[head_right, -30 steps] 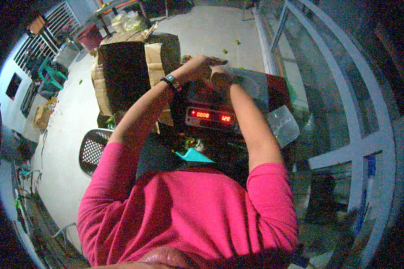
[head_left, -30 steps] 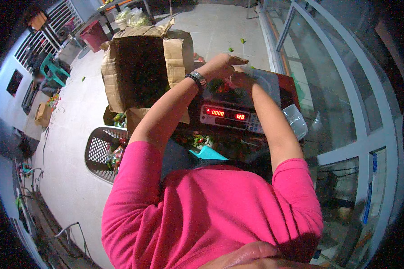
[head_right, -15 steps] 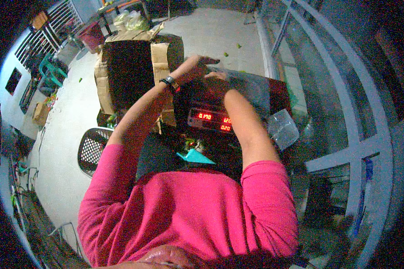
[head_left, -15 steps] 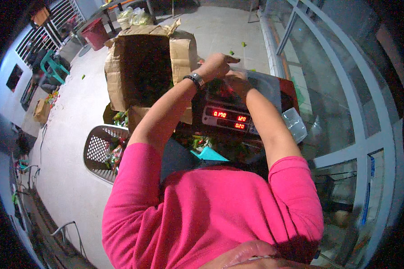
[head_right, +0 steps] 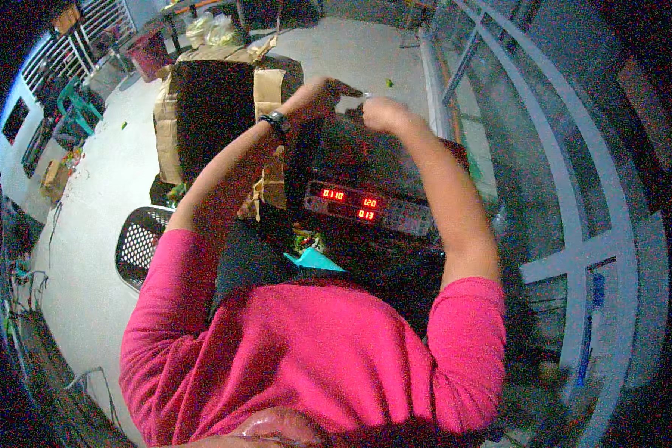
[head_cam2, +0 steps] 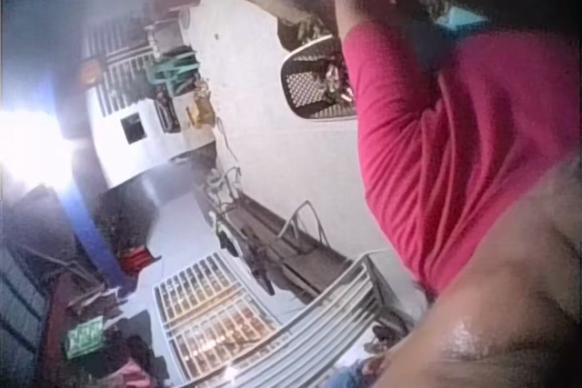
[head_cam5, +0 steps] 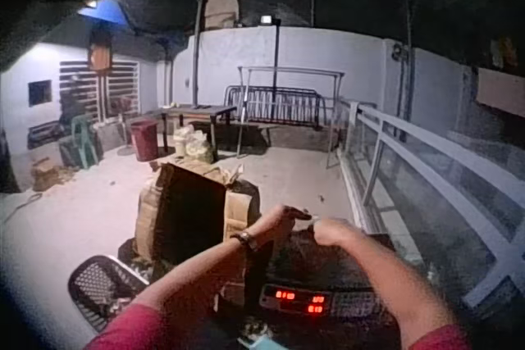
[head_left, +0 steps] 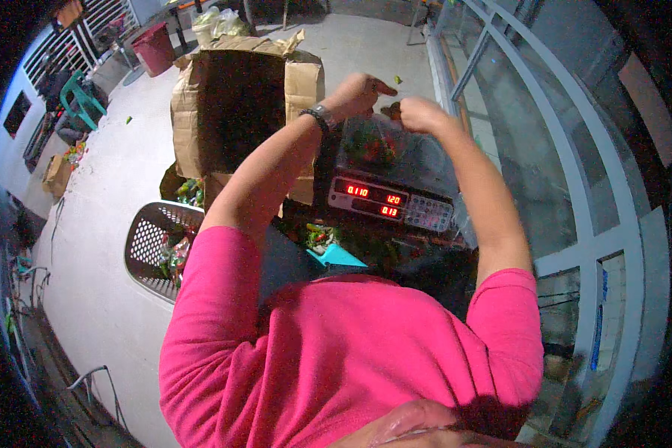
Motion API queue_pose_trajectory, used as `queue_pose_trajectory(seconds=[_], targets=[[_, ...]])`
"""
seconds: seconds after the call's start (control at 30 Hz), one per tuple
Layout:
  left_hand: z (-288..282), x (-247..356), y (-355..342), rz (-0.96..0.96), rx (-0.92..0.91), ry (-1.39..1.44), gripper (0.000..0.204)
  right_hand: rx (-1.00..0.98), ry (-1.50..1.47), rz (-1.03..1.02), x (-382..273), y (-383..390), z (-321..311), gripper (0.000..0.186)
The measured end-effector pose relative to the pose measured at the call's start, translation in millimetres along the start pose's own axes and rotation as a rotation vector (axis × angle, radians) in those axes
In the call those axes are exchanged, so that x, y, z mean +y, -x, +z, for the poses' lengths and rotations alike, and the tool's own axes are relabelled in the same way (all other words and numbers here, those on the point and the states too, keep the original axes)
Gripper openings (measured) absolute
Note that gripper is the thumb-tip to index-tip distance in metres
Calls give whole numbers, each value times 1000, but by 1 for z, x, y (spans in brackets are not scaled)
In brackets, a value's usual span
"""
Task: The person picks green and red peppers from a cardboard box, places them on a digital scale, and then transfers them into clear plastic bags. The person ties the bags shut and places them into a basket. This process is repeated multiple times throughout the video.
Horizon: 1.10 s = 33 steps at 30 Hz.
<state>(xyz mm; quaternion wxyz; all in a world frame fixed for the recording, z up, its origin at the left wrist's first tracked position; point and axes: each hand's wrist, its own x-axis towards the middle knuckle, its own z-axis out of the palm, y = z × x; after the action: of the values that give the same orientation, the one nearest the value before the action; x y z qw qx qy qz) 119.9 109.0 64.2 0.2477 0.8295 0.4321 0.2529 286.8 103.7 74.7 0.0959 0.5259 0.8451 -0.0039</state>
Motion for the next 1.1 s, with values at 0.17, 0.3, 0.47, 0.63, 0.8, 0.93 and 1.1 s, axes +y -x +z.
queue_pose_trajectory(seconds=[0.17,0.3,0.47,0.63,0.8,0.93,1.1], targets=[[-27,46,42,146,130,298,20,250,272,-384,-18,93,-25,14],[-34,46,89,89,8,347,25,435,-46,-639,-27,119,-30,20],[-30,73,147,90,-108,516,23,473,-418,-621,-63,144,-2,17],[-14,85,207,461,63,-184,19,624,-391,-777,-97,181,7,22],[-25,95,226,836,74,-79,18,443,-233,-904,-105,215,-12,26],[-22,98,237,932,-155,11,17,336,-89,-856,-96,226,-9,18],[-16,95,236,841,-161,53,12,432,-253,-856,-78,238,-36,18]])
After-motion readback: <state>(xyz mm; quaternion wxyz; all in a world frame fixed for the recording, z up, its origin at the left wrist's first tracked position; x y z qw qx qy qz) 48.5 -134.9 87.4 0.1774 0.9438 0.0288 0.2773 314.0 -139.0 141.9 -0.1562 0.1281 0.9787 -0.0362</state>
